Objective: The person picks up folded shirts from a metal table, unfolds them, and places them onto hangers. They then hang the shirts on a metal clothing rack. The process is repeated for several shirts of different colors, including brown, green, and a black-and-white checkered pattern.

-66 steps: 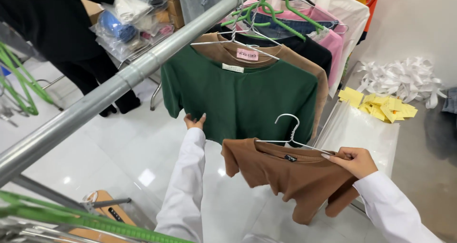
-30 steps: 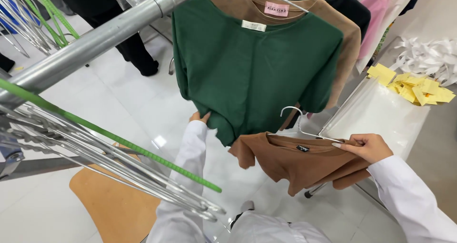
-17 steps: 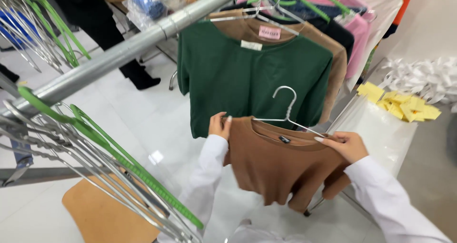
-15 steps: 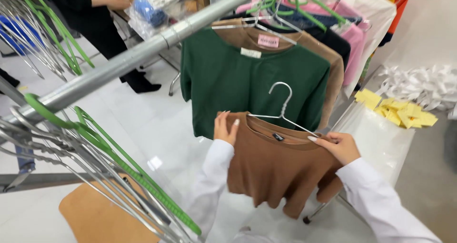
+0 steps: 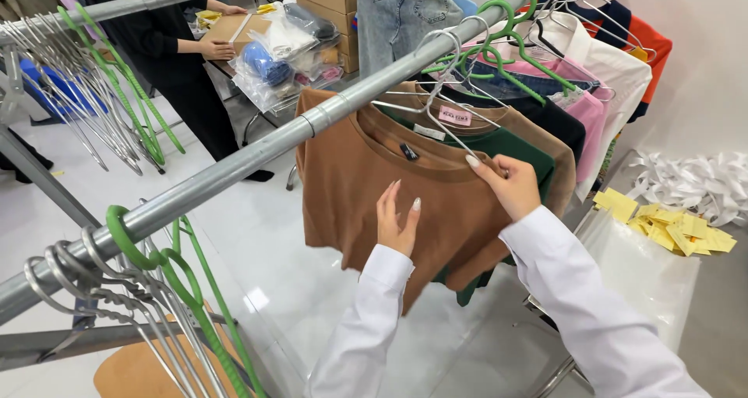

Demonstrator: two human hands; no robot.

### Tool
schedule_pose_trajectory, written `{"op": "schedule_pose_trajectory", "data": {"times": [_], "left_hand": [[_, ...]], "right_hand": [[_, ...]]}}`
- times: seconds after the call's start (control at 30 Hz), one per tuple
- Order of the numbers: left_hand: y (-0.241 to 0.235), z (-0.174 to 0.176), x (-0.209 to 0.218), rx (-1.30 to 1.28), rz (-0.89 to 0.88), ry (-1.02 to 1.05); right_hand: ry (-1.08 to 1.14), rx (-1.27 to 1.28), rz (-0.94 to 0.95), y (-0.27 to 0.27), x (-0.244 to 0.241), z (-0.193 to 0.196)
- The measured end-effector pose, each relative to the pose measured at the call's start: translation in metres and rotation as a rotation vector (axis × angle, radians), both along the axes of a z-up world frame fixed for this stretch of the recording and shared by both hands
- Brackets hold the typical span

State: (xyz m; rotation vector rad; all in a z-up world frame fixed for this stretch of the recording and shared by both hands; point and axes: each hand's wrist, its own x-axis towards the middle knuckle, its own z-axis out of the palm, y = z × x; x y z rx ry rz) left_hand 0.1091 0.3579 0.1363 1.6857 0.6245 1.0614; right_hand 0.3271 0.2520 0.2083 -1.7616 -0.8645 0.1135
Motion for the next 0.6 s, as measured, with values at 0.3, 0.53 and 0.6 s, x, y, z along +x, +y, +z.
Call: {"op": "schedule_pose_trajectory", "data": {"times": [0.3, 0.53, 0.6], "left_hand": [[-0.006, 0.008, -0.004, -0.089, -0.086, -0.007], [-0.031, 0.0, -0.001, -0.179, -0.175, 0.01], [-0.043, 0.001, -0.004, -0.143, -0.17, -0.039]], "right_hand": [[-0.31, -0.08, -0.169, 0.009, 0.011, -0.009], [-0.657, 0.158, -0.217, -0.065, -0.001, 0.011], [-0.645, 0.168, -0.327, -0.09, -0.003, 0.004]]}}
